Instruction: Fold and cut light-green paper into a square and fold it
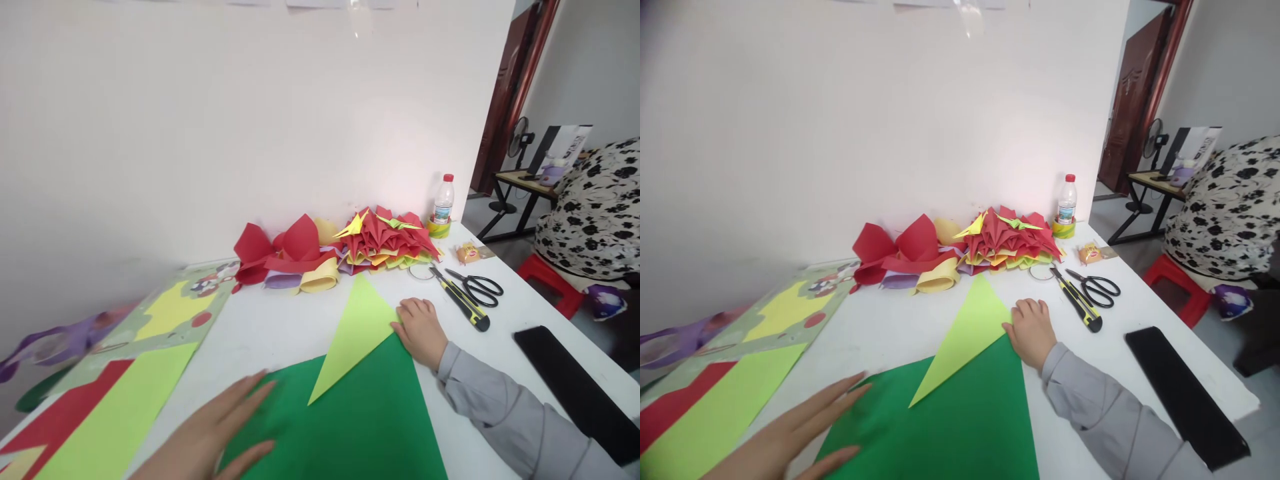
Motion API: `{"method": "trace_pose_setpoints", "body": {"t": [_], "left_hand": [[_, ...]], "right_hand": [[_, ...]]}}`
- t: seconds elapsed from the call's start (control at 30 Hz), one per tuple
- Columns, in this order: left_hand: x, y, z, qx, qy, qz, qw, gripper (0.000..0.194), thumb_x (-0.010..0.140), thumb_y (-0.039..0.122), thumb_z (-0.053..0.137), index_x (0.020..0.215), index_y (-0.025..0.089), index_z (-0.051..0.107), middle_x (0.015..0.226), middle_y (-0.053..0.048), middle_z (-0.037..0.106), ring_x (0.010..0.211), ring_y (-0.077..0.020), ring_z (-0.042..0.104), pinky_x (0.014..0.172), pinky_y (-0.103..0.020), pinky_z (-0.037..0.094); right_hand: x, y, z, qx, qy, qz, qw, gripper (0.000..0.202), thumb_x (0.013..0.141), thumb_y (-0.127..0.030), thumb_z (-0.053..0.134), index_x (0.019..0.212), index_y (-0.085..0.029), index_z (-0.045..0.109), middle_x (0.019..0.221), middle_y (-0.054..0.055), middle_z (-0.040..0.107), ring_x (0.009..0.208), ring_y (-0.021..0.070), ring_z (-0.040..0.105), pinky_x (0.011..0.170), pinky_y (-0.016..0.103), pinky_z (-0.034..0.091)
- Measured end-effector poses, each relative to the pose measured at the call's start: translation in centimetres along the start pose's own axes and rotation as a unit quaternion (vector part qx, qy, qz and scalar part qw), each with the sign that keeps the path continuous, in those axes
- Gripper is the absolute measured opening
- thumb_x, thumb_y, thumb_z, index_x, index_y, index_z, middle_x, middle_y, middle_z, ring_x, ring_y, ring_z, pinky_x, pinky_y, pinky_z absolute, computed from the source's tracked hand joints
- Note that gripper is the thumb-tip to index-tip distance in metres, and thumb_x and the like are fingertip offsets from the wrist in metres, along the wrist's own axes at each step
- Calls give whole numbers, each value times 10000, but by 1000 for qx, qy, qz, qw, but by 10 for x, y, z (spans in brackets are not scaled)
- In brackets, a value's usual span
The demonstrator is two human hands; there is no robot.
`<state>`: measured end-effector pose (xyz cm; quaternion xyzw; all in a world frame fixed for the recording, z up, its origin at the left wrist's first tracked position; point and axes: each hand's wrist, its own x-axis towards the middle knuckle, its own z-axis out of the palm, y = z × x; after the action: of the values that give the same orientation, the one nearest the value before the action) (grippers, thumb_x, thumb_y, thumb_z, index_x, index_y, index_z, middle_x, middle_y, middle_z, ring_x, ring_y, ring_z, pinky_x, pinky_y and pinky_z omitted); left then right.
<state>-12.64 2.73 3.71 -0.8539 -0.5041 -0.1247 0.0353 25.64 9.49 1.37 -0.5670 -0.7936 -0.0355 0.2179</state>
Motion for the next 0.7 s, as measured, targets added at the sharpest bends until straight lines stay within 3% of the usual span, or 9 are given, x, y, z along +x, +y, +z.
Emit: {"method": "trace_pose_setpoints", "body": {"t": [0.1,0.17,0.23,0.4,0.53,0.7], "left_hand": [[62,58,9,-20,-21,75,997,637,806,581,589,1380,326,481,1439,-71,508,1223,-309,571,987,-426,523],[96,77,24,-34,-16,74,997,664,767,550,663,1333,227,534,1409,-154,528,1227,-327,563,993,-443,509],[118,83,43,-47,-10,66,997,737,697,544,737,1316,198,539,1411,-188,515,1232,-346,554,986,-462,509],[121,76,73,-69,40,55,995,545,846,526,574,1268,182,568,1359,-174,563,1191,-322,584,958,-466,525],[113,75,73,-92,89,83,988,476,877,551,526,1191,209,629,1257,-135,643,1093,-298,628,901,-447,554],[114,83,71,-19,110,146,983,336,930,435,464,1068,243,703,1186,-101,683,1027,-312,624,834,-461,564]], "right_hand": [[-1,4,1,4,6,7,1000,165,953,-198,477,1025,-168,623,1137,106,624,1090,256,507,958,435,345],[-3,7,2,10,11,8,1000,186,939,-140,461,1015,-170,627,1141,101,623,1088,243,503,948,416,350],[-4,11,4,14,15,9,1000,218,905,-79,467,1013,-173,632,1143,97,624,1085,233,502,942,402,353],[-6,16,8,27,18,13,999,274,831,-12,502,999,-168,654,1157,102,618,1101,235,490,945,401,341],[-5,15,7,40,8,4,999,217,875,-79,515,970,-185,679,1144,91,627,1098,230,502,944,402,339],[-6,17,6,71,16,26,997,279,873,-99,530,1039,-225,714,1162,96,632,1085,240,523,914,404,363]]}}
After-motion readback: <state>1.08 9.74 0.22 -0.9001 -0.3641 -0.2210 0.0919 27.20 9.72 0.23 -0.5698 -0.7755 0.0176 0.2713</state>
